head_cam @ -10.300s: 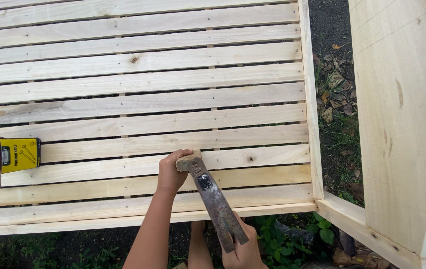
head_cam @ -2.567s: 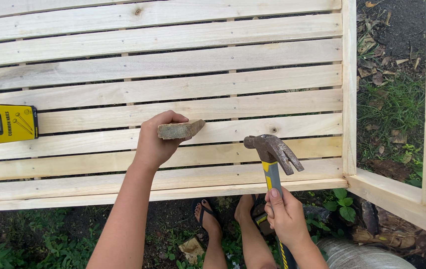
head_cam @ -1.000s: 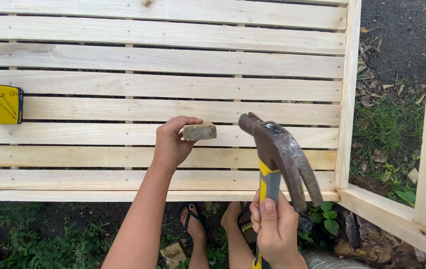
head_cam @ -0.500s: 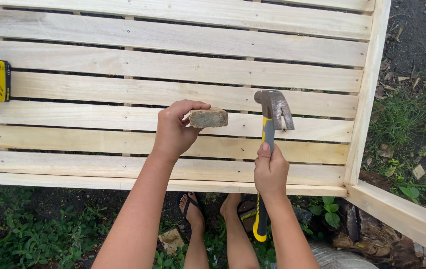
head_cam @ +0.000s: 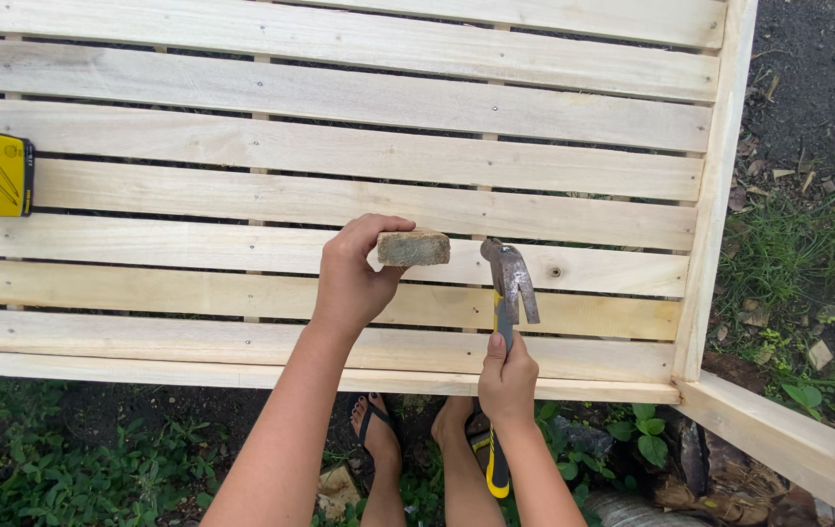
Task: The person uses a claw hammer together with a wood block as a fulcrum to pull nails out of a slatted wooden frame, repositioning the block and hammer along the slats to extract each nail and occasionally picking up a loose wooden strip.
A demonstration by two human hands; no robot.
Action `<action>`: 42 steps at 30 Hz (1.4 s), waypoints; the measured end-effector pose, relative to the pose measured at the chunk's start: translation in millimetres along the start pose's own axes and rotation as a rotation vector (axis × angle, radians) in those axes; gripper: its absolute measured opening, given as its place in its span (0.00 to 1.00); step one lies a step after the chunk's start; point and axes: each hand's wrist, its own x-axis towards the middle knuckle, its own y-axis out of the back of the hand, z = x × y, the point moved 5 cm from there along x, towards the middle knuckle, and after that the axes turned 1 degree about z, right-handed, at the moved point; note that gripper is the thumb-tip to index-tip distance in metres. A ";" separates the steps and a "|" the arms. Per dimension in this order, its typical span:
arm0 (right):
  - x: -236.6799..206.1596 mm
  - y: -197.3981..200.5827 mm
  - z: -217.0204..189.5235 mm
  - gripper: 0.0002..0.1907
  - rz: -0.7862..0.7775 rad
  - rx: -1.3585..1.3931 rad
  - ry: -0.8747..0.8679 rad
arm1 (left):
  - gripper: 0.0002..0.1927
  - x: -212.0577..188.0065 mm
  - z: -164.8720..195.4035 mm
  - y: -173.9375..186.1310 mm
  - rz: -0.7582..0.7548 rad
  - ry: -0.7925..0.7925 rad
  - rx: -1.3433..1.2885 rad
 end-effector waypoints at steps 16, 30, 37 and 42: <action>-9.1 7.1 0.4 0.24 -0.060 -0.092 0.020 | 0.30 -16.8 -30.6 -67.4 0.633 0.237 -0.166; -65.5 57.4 100.1 0.26 -0.083 0.608 -0.565 | 0.30 -29.1 -15.0 9.1 0.526 0.127 -0.595; -67.4 51.8 78.8 0.25 -0.114 0.681 -0.557 | 0.30 -53.6 54.9 -27.6 0.339 0.074 -0.367; -70.8 54.8 68.4 0.25 -0.148 0.708 -0.516 | 0.28 -98.0 16.0 -27.7 0.438 0.331 -0.608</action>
